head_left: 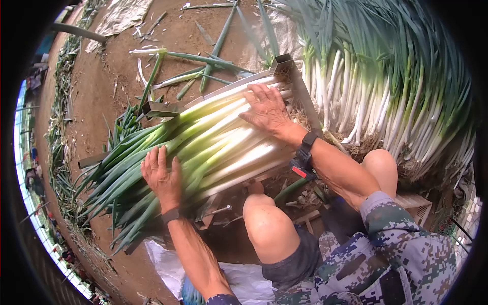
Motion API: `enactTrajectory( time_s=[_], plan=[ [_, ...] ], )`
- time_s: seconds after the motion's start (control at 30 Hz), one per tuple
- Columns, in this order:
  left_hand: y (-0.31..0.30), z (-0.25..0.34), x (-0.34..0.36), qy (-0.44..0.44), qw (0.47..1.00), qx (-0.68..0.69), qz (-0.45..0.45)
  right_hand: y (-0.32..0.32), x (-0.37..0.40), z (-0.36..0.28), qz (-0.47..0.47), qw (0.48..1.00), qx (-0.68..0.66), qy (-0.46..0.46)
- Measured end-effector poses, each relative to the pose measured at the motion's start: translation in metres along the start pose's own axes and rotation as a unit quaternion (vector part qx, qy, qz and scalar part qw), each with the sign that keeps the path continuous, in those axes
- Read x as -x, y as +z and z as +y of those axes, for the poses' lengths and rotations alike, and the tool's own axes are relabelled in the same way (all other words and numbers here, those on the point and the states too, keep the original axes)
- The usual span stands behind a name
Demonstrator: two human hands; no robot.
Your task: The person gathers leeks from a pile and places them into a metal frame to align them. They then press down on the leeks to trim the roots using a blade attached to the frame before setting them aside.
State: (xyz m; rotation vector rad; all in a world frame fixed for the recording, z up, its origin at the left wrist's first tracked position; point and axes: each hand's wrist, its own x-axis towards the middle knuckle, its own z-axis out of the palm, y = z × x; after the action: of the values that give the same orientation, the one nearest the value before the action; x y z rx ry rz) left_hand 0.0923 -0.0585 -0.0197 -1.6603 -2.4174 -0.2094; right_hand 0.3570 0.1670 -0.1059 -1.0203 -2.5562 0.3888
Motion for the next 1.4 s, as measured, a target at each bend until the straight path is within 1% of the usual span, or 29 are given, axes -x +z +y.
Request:
enactTrajectory(
  time_s=[0.07,0.17,0.23,0.33,0.43,0.53,0.57,0.63,0.7,0.8,0.83,0.93,1.03,1.07,1.13,1.17,1.2,1.23,1.27,1.3,1.33,1.37,1.4],
  plan=[
    [0.008,-0.001,0.007,-0.002,0.999,-0.012,0.044,0.008,0.003,0.002,0.002,1.000,-0.005,0.009],
    [0.006,0.002,0.009,0.004,0.998,-0.016,0.054,0.010,0.005,0.001,0.014,1.000,0.004,0.010],
    [0.008,-0.001,0.003,0.014,0.998,-0.020,0.050,0.016,0.005,0.001,0.032,0.999,0.016,0.006],
    [0.017,-0.011,-0.017,0.022,0.999,-0.036,0.033,0.022,0.002,0.002,0.031,0.999,0.027,0.010],
    [0.021,-0.021,-0.034,0.038,0.999,-0.018,0.016,0.025,-0.002,-0.003,0.031,0.998,0.050,0.031],
    [0.026,-0.025,-0.028,0.039,0.999,-0.015,0.027,0.029,0.001,-0.006,0.062,0.995,0.078,0.017],
    [0.026,-0.023,-0.024,0.032,0.999,-0.018,0.019,0.031,0.000,-0.006,0.041,0.996,0.075,0.036],
    [0.022,-0.021,-0.020,0.009,1.000,-0.020,-0.022,0.035,0.001,-0.006,0.038,0.995,0.081,0.043],
    [0.009,-0.014,-0.012,-0.008,0.999,0.008,-0.045,0.027,0.001,-0.008,0.036,0.996,0.060,0.048],
    [-0.006,-0.001,0.010,-0.003,0.994,-0.006,-0.114,0.035,0.002,-0.006,0.078,0.995,0.048,0.048],
    [0.001,-0.003,0.017,0.014,0.994,-0.027,-0.101,0.036,0.002,-0.007,0.086,0.994,0.039,0.049],
    [0.019,-0.010,0.023,0.012,0.996,-0.055,-0.076,0.035,0.001,-0.008,0.077,0.996,-0.003,0.054],
    [0.030,-0.017,0.021,0.017,0.996,-0.069,-0.048,0.008,-0.008,-0.006,-0.063,0.991,-0.090,0.071],
    [0.030,-0.018,0.022,0.019,0.997,-0.067,-0.044,-0.049,-0.025,-0.001,-0.195,0.947,-0.232,0.106],
    [0.029,-0.013,0.021,0.016,0.997,-0.056,-0.040,-0.127,-0.038,0.017,-0.174,0.947,-0.259,0.083],
    [0.029,-0.012,0.022,0.016,0.998,-0.056,-0.037,-0.165,-0.046,0.036,-0.143,0.950,-0.269,0.069],
    [0.029,-0.013,0.022,0.017,0.998,-0.057,-0.034,-0.200,-0.051,0.053,-0.176,0.935,-0.274,0.141],
    [0.031,-0.014,0.021,0.019,0.998,-0.057,-0.031,-0.196,-0.046,0.095,-0.100,0.964,-0.219,0.113],
    [0.031,-0.016,0.020,0.028,0.998,-0.057,-0.024,-0.198,-0.038,0.131,-0.067,0.964,-0.214,0.142],
    [0.031,-0.016,0.020,0.028,0.998,-0.054,-0.026,-0.196,-0.025,0.164,-0.069,0.967,-0.168,0.181],
    [0.031,-0.017,0.020,0.028,0.998,-0.050,-0.026,-0.192,-0.002,0.187,-0.106,0.959,-0.144,0.220],
    [0.031,-0.016,0.019,0.029,0.998,-0.048,-0.028,-0.165,0.030,0.221,-0.167,0.950,-0.107,0.240],
    [0.030,-0.016,0.019,0.026,0.998,-0.049,-0.027,-0.137,0.066,0.242,-0.236,0.918,-0.115,0.296]
  ],
)
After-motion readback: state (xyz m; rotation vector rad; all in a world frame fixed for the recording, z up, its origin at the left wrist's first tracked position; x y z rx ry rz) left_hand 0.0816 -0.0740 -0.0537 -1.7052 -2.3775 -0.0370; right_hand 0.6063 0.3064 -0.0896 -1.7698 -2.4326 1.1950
